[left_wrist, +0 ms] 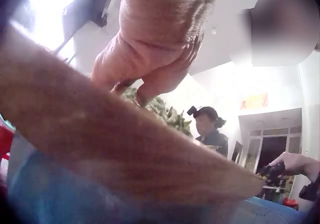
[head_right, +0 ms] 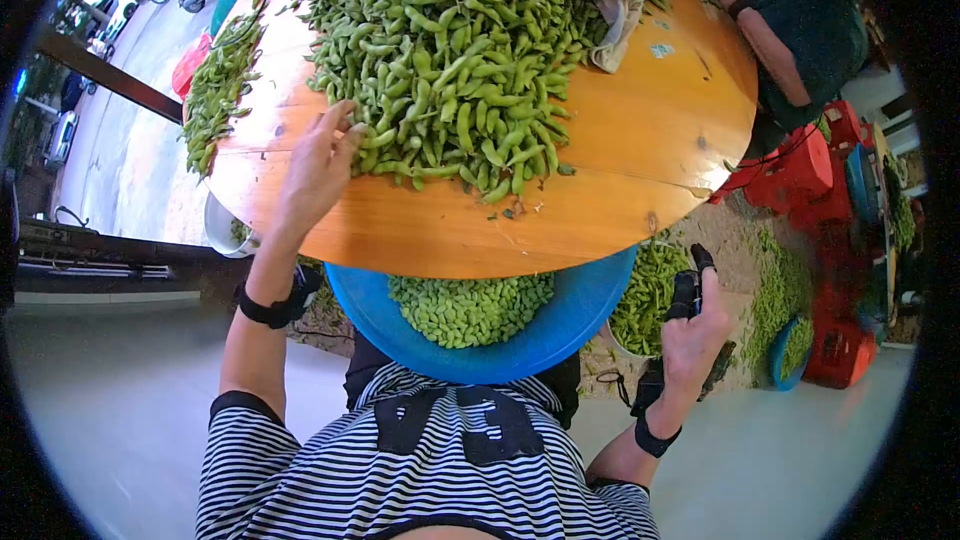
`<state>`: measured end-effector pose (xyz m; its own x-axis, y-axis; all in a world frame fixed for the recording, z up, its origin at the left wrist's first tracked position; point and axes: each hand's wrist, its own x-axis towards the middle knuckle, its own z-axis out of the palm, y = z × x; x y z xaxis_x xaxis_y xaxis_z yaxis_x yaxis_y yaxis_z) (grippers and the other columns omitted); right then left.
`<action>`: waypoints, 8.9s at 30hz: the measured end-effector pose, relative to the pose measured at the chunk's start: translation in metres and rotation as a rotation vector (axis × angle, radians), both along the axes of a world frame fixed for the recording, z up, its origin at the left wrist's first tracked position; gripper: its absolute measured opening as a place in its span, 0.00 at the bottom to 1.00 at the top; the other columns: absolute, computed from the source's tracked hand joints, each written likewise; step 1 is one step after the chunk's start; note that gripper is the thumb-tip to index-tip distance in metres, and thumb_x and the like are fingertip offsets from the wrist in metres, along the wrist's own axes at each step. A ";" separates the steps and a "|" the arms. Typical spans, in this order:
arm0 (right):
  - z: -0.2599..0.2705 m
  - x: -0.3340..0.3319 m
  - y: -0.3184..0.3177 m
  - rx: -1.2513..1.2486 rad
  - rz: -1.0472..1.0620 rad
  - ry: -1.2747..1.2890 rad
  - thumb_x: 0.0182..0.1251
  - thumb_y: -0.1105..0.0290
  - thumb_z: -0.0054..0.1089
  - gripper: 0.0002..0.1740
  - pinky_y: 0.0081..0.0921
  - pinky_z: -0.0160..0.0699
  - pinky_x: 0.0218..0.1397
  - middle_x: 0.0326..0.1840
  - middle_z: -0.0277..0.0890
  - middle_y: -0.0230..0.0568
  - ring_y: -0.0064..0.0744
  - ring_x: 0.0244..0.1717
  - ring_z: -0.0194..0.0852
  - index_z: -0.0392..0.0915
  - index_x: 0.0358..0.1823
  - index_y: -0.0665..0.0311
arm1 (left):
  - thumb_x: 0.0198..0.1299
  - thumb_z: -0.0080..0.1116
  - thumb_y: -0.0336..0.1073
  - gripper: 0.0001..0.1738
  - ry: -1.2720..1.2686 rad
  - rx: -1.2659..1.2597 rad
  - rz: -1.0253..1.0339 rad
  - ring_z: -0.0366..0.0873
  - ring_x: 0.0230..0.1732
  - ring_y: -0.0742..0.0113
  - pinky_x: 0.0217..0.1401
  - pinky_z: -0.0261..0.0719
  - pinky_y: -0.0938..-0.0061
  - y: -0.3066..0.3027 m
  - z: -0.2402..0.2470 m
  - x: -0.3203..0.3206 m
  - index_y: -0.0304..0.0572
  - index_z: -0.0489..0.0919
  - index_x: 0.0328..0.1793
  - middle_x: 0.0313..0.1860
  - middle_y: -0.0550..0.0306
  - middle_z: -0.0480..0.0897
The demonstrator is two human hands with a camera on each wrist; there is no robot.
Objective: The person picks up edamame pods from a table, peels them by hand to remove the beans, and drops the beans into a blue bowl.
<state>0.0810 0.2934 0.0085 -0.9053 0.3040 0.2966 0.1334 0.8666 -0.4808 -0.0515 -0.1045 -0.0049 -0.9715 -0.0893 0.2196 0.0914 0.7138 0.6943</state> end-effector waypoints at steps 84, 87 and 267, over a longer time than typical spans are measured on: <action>0.005 -0.011 -0.072 -0.256 0.459 -0.014 0.50 0.88 0.54 0.21 0.25 0.73 0.36 0.30 0.74 0.45 0.35 0.30 0.75 0.78 0.48 0.71 | 0.57 0.58 0.23 0.13 0.127 -0.095 -0.097 0.81 0.44 0.54 0.43 0.80 0.60 -0.042 0.017 -0.032 0.34 0.79 0.49 0.48 0.45 0.79; 0.004 -0.011 -0.078 -0.279 0.476 0.012 0.46 0.88 0.54 0.19 0.27 0.71 0.34 0.29 0.69 0.47 0.42 0.28 0.71 0.75 0.43 0.73 | 0.59 0.60 0.29 0.21 0.093 -0.269 0.086 0.81 0.38 0.54 0.43 0.80 0.61 -0.091 -0.011 -0.080 0.41 0.76 0.60 0.46 0.42 0.79; 0.007 -0.036 -0.131 -1.531 0.681 -0.431 0.67 0.77 0.52 0.09 0.14 0.58 0.21 0.19 0.64 0.27 0.14 0.17 0.59 0.76 0.46 0.71 | 0.66 0.60 0.34 0.08 -0.442 1.149 -0.320 0.66 0.18 0.78 0.19 0.60 0.82 0.080 -0.001 0.105 0.34 0.79 0.41 0.21 0.63 0.74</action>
<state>0.0452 0.1629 0.0154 -0.9109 -0.3840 -0.1514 0.2968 -0.3546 -0.8867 0.0536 -0.0241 -0.0056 -0.9552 0.2390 -0.1748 -0.2489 -0.3283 0.9112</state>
